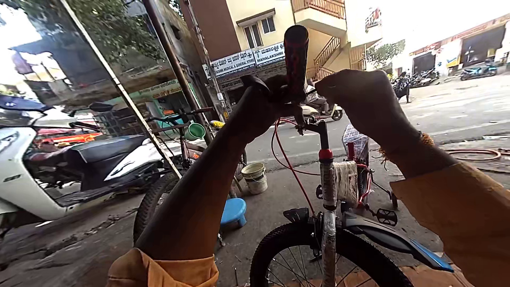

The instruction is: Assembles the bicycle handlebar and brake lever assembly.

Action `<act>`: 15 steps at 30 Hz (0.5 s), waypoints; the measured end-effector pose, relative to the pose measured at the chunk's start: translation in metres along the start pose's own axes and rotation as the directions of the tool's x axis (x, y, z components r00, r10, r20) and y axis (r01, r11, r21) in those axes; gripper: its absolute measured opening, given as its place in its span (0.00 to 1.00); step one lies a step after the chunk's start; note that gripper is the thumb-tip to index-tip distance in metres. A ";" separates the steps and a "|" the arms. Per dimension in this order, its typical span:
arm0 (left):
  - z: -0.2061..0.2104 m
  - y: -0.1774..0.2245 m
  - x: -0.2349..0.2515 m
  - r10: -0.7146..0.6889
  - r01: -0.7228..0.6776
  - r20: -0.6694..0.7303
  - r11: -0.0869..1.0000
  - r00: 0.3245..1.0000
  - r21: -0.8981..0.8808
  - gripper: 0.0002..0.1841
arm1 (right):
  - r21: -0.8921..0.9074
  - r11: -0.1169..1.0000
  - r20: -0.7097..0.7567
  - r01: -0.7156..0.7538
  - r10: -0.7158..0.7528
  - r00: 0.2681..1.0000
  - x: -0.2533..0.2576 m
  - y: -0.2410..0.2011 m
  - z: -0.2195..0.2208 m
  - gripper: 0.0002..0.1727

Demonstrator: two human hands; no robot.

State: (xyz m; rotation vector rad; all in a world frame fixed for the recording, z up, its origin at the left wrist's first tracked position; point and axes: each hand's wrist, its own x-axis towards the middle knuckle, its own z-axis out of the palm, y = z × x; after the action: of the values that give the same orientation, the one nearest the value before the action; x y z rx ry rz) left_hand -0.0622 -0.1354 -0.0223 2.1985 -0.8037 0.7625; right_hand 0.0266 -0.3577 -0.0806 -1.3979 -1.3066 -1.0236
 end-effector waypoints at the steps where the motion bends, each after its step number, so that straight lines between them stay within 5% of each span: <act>1: 0.000 -0.001 0.000 0.006 -0.006 -0.005 1.000 1.000 0.021 0.24 | 0.002 1.000 0.008 0.012 -0.012 1.000 0.004 0.002 0.000 0.09; 5: -0.002 -0.005 0.001 0.011 -0.009 -0.033 0.996 0.999 0.086 0.19 | 0.163 0.984 0.023 -0.068 0.065 0.998 0.024 0.002 0.005 0.08; 9: 0.000 -0.003 0.001 -0.035 0.041 -0.055 0.993 0.998 0.115 0.21 | 0.295 0.904 0.037 -0.309 0.312 0.949 0.049 0.000 0.018 0.13; 15: 0.001 -0.003 0.003 -0.032 0.033 -0.033 0.999 0.999 0.034 0.21 | 0.536 0.589 0.180 -0.604 0.620 0.764 0.057 0.000 0.026 0.12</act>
State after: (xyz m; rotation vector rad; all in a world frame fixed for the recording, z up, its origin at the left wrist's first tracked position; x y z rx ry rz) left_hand -0.0576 -0.1350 -0.0221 2.2188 -0.7418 0.8003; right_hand 0.0310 -0.3197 -0.0311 -1.2021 -0.8710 -0.1350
